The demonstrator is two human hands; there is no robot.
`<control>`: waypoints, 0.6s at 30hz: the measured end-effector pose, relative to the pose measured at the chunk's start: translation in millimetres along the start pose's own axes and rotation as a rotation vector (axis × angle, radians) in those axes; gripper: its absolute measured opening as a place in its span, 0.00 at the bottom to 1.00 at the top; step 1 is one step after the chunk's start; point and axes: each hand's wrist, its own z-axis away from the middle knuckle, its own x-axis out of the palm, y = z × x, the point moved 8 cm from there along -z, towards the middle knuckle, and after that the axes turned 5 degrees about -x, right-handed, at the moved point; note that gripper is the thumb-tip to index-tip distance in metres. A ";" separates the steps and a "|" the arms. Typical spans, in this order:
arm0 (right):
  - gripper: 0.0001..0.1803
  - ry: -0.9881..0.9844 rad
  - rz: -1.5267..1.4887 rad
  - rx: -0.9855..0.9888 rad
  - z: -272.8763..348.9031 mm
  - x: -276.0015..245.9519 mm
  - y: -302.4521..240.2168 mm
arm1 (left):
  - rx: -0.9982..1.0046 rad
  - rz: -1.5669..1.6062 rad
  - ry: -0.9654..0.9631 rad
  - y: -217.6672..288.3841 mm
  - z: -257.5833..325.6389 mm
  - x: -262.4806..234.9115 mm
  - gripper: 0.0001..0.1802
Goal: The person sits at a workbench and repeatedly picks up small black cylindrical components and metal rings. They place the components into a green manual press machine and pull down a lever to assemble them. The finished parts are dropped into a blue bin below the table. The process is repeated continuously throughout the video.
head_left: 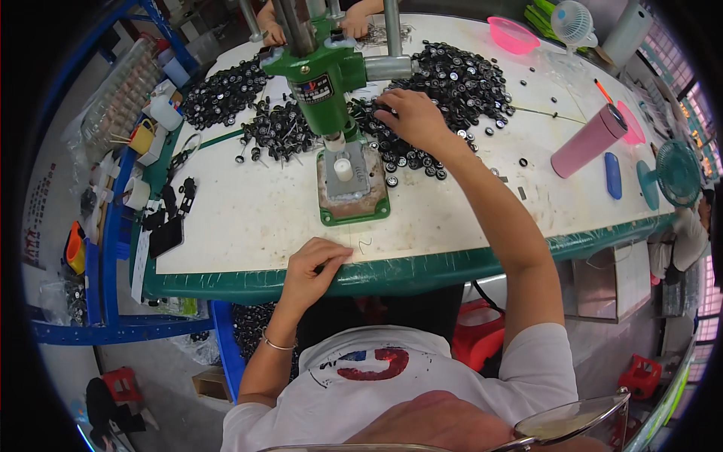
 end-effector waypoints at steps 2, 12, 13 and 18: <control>0.19 -0.012 0.038 0.007 -20.2 23.0 5.7 | -0.071 0.008 0.039 -3.0 -2.3 -1.4 0.08; 0.14 0.170 0.158 -0.197 14.3 35.6 -27.2 | -0.219 0.254 0.134 -14.6 1.2 -13.1 0.06; 0.14 0.178 0.151 -0.197 16.8 34.2 -28.0 | -0.244 0.260 0.144 -16.0 1.9 -17.6 0.06; 0.13 0.095 0.141 -0.167 16.6 28.0 -31.4 | -0.163 0.103 0.337 -23.5 -14.2 -82.7 0.07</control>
